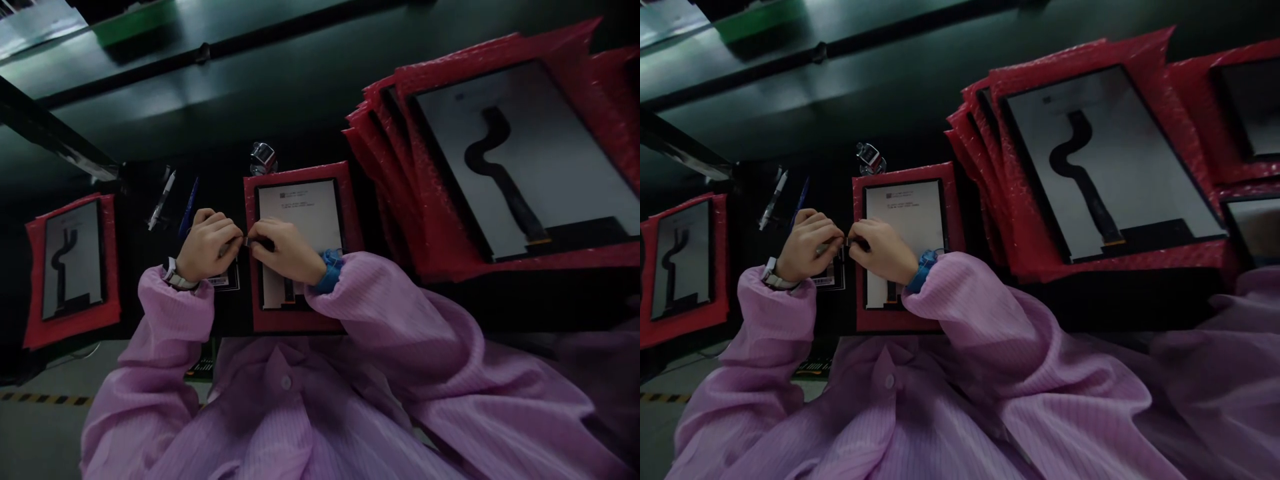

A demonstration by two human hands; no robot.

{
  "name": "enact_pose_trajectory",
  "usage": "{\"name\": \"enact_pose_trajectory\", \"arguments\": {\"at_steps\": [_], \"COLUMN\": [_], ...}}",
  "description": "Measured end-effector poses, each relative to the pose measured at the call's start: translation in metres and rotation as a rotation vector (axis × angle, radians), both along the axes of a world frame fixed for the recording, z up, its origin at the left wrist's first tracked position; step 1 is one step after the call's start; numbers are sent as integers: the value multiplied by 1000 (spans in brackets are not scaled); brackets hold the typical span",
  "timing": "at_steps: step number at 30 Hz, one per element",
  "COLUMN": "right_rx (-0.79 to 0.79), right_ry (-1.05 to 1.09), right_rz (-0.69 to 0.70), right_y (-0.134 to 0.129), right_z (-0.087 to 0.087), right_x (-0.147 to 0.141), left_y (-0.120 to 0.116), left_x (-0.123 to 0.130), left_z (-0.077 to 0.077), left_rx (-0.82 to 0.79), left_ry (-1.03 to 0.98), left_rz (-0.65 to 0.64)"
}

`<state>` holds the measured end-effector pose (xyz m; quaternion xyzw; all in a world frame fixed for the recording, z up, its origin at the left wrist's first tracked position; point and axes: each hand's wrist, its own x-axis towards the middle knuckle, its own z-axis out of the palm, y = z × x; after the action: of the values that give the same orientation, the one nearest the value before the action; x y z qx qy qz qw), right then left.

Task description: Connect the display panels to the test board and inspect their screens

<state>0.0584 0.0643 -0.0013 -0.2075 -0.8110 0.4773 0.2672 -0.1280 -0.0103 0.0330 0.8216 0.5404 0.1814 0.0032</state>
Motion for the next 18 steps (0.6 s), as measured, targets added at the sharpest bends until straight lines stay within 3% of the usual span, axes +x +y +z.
{"name": "enact_pose_trajectory", "arguments": {"at_steps": [13,16,18], "right_rx": [61,-1,-93], "right_ry": [-82,-90,-81], "right_rz": [61,105,166], "right_y": [6,13,24], "right_z": [-1,4,7], "right_x": [1,3,7], "left_y": [2,2,2], "left_x": [9,5,-3], "left_z": [-4,-3,0], "left_rx": [-89,-84,24], "left_ry": [-17,-29,-100], "left_rz": [34,38,154]}}
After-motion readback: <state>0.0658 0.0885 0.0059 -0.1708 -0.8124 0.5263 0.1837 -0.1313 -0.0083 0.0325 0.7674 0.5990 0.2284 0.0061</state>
